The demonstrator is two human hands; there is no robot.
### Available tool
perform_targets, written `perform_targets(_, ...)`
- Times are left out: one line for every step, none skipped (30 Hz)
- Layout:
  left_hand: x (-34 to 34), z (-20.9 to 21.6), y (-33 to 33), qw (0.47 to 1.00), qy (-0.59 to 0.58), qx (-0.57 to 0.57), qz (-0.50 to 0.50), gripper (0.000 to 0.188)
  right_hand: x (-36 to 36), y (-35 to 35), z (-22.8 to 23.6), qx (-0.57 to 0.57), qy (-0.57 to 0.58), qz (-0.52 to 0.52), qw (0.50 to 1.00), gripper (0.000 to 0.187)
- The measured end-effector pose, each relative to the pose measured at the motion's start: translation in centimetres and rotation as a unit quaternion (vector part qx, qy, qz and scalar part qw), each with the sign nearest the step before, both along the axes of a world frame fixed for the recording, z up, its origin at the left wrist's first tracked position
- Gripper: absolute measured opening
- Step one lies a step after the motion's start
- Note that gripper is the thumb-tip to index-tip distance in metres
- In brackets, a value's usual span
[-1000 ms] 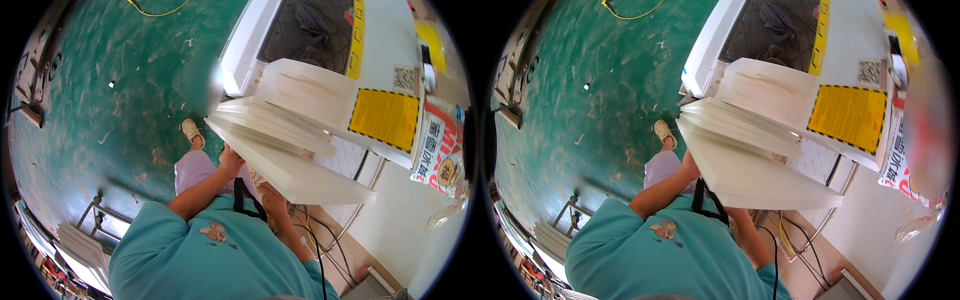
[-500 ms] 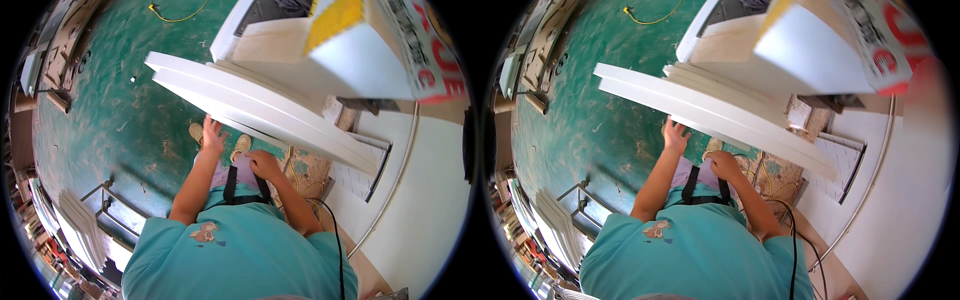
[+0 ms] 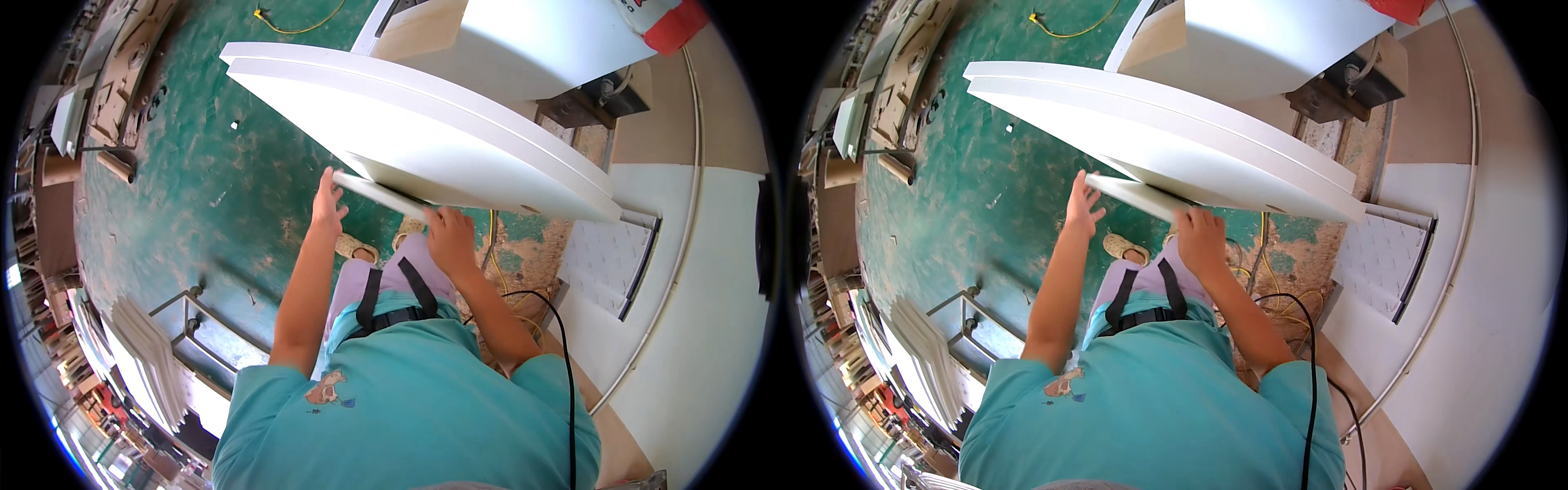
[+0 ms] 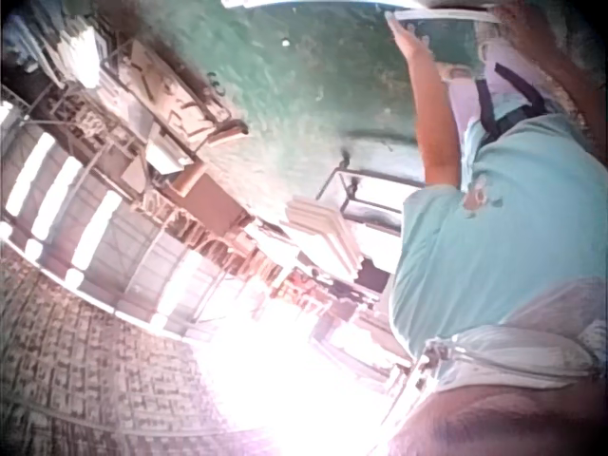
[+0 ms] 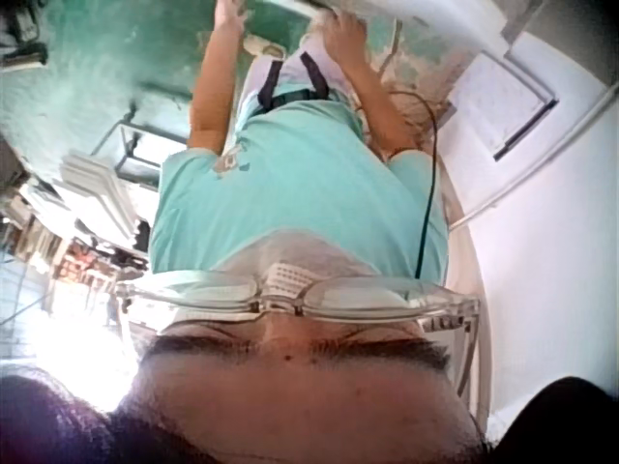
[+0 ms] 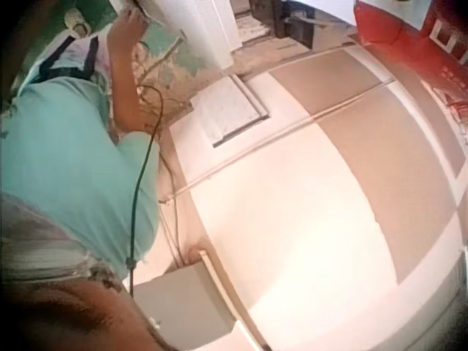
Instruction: The person applies adhesive from a tube onto a white board, uses an air tool to clean surfaces, and manipulates the board through a finishing machine.
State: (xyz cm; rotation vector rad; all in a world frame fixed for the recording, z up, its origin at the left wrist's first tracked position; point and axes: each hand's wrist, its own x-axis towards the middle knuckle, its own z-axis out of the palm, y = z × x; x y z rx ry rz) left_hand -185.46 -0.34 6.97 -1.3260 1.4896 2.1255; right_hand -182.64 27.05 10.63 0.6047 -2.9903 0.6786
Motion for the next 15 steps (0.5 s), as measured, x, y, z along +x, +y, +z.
perform_targets(1.3, 0.8, 0.1, 1.0, 0.003, 0.009, 0.008, 0.073, 1.1, 0.6, 0.1, -0.018, -0.014, 0.02, 1.0, 0.03)
perform_targets(2.7, 1.5, 0.5, 0.999, 0.004, 0.036, 0.028, 0.075, 2.3, 1.2, 0.2, -0.035, -0.029, 0.038, 0.998, 0.027)
perform_targets(4.1, 1.9, 1.1, 0.997, 0.004, 0.063, 0.048, 0.077, 3.3, 1.8, 0.1, -0.034, -0.062, 0.046, 0.996, 0.029)
perform_targets(5.0, 2.2, 1.7, 0.998, -0.004, 0.047, 0.043, 0.075, 4.3, 2.3, 0.0, -0.032, -0.094, 0.056, 0.993, 0.03)
perform_targets(5.6, 2.4, 2.3, 0.998, -0.012, 0.019, 0.059, 0.058, 5.2, 2.5, -0.2, -0.03, -0.127, 0.065, 0.989, 0.031)
perform_targets(6.3, 1.0, 1.7, 0.997, -0.032, 0.018, 0.061, 0.047, 6.0, 2.3, -0.4, -0.046, -0.114, 0.069, 0.99, 0.028)
perform_targets(6.3, 0.3, 1.2, 0.997, -0.049, 0.018, 0.061, 0.037, 6.5, 1.9, -0.8, -0.062, -0.097, 0.073, 0.991, 0.026)
perform_targets(6.5, -0.3, 0.9, 0.996, -0.049, 0.01, 0.07, 0.033, 6.9, 1.6, -1.1, -0.078, -0.081, 0.075, 0.991, 0.023)
perform_targets(6.3, -0.2, 0.7, 0.996, -0.048, 0.002, 0.077, 0.03, 6.9, 1.3, -1.0, -0.079, -0.087, 0.072, 0.99, 0.022)
perform_targets(6.1, 0.0, 0.6, 0.995, -0.047, -0.006, 0.085, 0.027, 6.9, 1.1, -0.7, -0.08, -0.093, 0.069, 0.99, 0.021)
perform_targets(6.1, 0.1, 0.6, 0.994, -0.048, -0.006, 0.094, 0.028, 6.8, 1.0, -0.5, -0.081, -0.099, 0.065, 0.99, 0.02)
perform_targets(6.2, 0.3, 0.6, 0.993, -0.051, -0.006, 0.103, 0.028, 6.9, 0.8, -0.3, -0.081, -0.095, 0.059, 0.99, 0.019)
perform_targets(6.3, 0.5, 0.6, 0.992, -0.054, -0.006, 0.112, 0.028, 6.8, 0.6, -0.2, -0.08, -0.09, 0.053, 0.991, 0.018)
perform_targets(6.1, 0.6, 0.4, 0.992, -0.046, -0.002, 0.113, 0.026, 6.7, 0.5, -0.1, -0.08, -0.086, 0.047, 0.992, 0.016)
perform_targets(5.9, 0.7, 0.3, 0.993, -0.039, 0.003, 0.115, 0.023, 6.5, 0.5, -0.2, -0.078, -0.091, 0.042, 0.992, 0.019)
